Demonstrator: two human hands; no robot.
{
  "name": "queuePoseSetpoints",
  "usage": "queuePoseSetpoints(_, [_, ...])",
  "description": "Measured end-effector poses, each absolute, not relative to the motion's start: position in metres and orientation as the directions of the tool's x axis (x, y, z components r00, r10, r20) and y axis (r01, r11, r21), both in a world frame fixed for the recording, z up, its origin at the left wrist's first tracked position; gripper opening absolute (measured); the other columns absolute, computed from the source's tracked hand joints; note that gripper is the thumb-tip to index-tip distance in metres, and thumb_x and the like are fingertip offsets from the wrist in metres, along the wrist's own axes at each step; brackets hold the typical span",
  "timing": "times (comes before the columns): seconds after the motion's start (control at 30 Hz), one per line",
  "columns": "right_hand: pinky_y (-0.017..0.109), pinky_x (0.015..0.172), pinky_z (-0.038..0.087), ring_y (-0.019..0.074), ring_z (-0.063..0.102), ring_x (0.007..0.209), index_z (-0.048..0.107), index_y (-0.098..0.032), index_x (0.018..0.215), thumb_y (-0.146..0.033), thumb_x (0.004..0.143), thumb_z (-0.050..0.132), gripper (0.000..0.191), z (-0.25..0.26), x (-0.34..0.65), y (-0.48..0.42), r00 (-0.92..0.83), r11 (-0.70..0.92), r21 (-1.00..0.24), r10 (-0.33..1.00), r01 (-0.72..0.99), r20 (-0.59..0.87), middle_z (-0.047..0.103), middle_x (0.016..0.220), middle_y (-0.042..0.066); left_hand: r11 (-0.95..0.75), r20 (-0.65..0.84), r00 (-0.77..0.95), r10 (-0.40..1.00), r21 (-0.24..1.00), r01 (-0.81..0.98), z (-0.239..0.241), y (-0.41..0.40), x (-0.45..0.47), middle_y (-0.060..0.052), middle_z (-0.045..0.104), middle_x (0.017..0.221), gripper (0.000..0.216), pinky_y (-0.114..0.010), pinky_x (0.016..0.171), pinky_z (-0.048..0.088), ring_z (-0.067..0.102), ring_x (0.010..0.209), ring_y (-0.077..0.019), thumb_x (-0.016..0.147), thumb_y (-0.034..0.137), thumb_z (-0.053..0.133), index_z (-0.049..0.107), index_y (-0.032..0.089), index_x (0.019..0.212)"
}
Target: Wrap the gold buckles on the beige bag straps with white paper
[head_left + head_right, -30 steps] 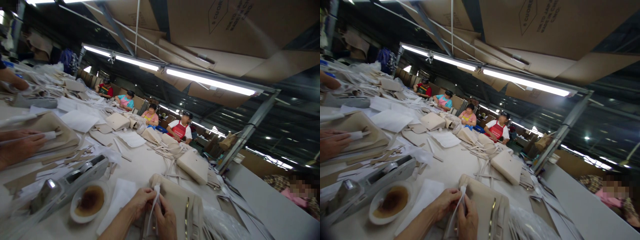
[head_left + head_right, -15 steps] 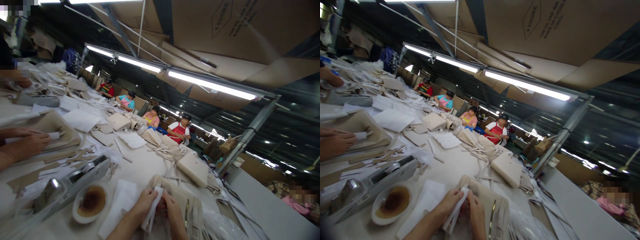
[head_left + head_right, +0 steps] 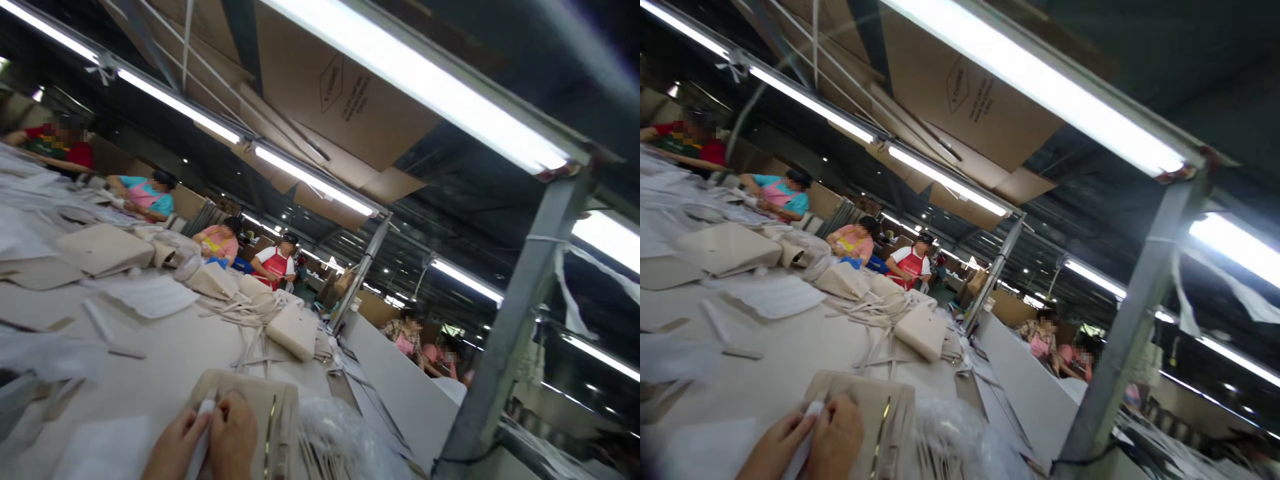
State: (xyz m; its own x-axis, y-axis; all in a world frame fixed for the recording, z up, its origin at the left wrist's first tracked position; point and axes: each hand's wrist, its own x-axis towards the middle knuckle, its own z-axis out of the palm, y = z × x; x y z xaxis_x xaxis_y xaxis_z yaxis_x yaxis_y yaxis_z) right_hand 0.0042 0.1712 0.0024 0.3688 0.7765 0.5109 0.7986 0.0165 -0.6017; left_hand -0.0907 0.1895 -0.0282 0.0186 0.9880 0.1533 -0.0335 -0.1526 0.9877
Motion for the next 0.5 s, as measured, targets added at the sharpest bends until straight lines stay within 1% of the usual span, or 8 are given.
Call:
queuePoseSetpoints(0.07, [0.046,0.079,0.049,0.0331,0.067,0.083,0.071,-0.023,0.071,-0.010,0.068,0.056,0.020,0.000,-0.001,0.176,0.378,-0.018,-0.569,0.765,0.822,0.522,0.074,0.079,0.010,-0.165,0.166,0.027,0.986,0.986,-0.036,-0.025,0.190,-0.092,-0.006,0.069,0.063,0.044,-0.038,0.075,0.048,0.065,0.075,-0.0321,0.060,0.068,0.059,0.061,0.024,0.055])
queuePoseSetpoints(0.13, [0.047,0.084,0.049,0.0325,0.068,0.086,0.072,-0.021,0.072,-0.005,0.067,0.054,0.025,-0.001,-0.003,0.178,0.390,-0.001,-0.612,0.771,0.791,0.503,0.074,0.081,0.010,-0.169,0.171,0.021,0.985,0.984,-0.057,-0.022,0.189,-0.095,-0.006,0.070,0.063,0.048,-0.038,0.075,0.048,0.065,0.076,-0.0325,0.056,0.072,0.062,0.061,0.024,0.055])
queuePoseSetpoints(0.23, [0.043,0.086,0.051,0.0298,0.070,0.089,0.072,-0.020,0.073,-0.006,0.067,0.050,0.027,0.000,-0.002,0.180,0.386,0.085,-0.781,0.833,0.618,0.396,0.075,0.083,0.008,-0.127,0.133,0.034,0.991,0.980,-0.153,-0.022,0.188,-0.097,-0.004,0.066,0.057,0.048,-0.035,0.069,0.049,0.063,0.070,-0.0288,0.049,0.070,0.073,0.061,0.023,0.052])
queuePoseSetpoints(0.3, [0.039,0.080,0.053,0.0287,0.070,0.086,0.071,-0.019,0.077,-0.012,0.068,0.052,0.022,0.002,0.000,0.181,0.353,0.133,-0.895,0.886,0.425,0.300,0.075,0.083,0.007,0.000,0.039,0.113,0.993,0.944,-0.331,-0.025,0.186,-0.096,-0.002,0.065,0.055,0.044,-0.032,0.063,0.049,0.062,0.064,-0.0251,0.051,0.062,0.079,0.061,0.022,0.054])
queuePoseSetpoints(0.33, [0.038,0.077,0.054,0.0282,0.070,0.084,0.070,-0.018,0.078,-0.016,0.069,0.053,0.019,0.002,0.001,0.181,0.337,0.152,-0.929,0.902,0.337,0.270,0.075,0.081,0.007,0.097,-0.020,0.181,0.983,0.897,-0.432,-0.026,0.185,-0.095,-0.001,0.065,0.056,0.041,-0.032,0.061,0.050,0.062,0.062,-0.0238,0.053,0.057,0.082,0.062,0.021,0.057])
queuePoseSetpoints(0.4, [0.036,0.072,0.054,0.0265,0.070,0.079,0.068,-0.017,0.080,-0.022,0.069,0.055,0.018,0.003,0.000,0.179,0.331,0.179,-0.959,0.911,0.221,0.247,0.074,0.078,0.006,0.301,-0.124,0.324,0.938,0.756,-0.582,-0.025,0.179,-0.094,-0.001,0.067,0.059,0.033,-0.030,0.060,0.052,0.064,0.060,-0.0222,0.058,0.043,0.086,0.063,0.020,0.063])
queuePoseSetpoints(0.43, [0.035,0.071,0.054,0.0253,0.069,0.077,0.067,-0.017,0.080,-0.023,0.068,0.055,0.018,0.003,-0.001,0.178,0.332,0.189,-0.963,0.911,0.191,0.245,0.073,0.076,0.005,0.380,-0.167,0.374,0.912,0.686,-0.621,-0.022,0.175,-0.094,-0.002,0.068,0.060,0.029,-0.029,0.061,0.053,0.066,0.060,-0.0215,0.061,0.035,0.086,0.063,0.019,0.066])
queuePoseSetpoints(0.5, [0.032,0.070,0.054,0.0223,0.068,0.074,0.067,-0.018,0.083,-0.024,0.067,0.056,0.020,0.004,-0.003,0.177,0.332,0.198,-0.967,0.912,0.158,0.241,0.071,0.074,0.002,0.466,-0.238,0.409,0.881,0.590,-0.660,-0.013,0.168,-0.095,-0.001,0.068,0.060,0.020,-0.026,0.060,0.053,0.067,0.058,-0.0187,0.067,0.020,0.083,0.064,0.017,0.070])
